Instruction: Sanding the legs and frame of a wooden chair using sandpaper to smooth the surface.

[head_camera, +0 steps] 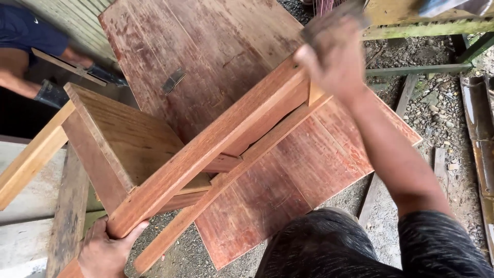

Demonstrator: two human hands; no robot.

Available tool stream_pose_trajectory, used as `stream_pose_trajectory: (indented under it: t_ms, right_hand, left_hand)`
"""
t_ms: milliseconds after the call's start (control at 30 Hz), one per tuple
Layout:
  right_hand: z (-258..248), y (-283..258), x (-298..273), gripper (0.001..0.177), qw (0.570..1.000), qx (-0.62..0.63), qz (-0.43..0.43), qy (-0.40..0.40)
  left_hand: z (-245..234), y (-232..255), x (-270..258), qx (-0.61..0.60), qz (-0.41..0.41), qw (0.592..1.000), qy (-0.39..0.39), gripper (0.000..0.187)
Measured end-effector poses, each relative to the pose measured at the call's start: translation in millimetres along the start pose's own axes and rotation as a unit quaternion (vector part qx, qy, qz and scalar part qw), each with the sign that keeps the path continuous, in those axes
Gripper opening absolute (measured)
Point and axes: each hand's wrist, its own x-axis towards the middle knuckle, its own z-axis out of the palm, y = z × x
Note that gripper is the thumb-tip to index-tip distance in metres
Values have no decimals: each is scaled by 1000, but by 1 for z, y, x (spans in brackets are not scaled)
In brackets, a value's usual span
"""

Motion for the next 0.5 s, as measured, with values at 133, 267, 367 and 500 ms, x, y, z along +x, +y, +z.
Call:
stream_pose_trajectory:
  t_ms: [133,267,367,500]
  right_hand:
    - [15,-66,-21,73,982,107,9,-155]
    - [10,8,-35,64,991,32,99,-89]
    - [2,-5,-22,69,996,5,87,2]
    - [34,-40,-83,93,964,-69,88,-240]
  left_hand:
    - [0,-1,-1,-22,3,1000,-6,87]
    - [0,-5,0,-21,-3,1000,-16,84]
    - [-4,-3,-4,-24,-22,999,-35,82]
    - [-18,10,3,-60,-77,991,-90,81]
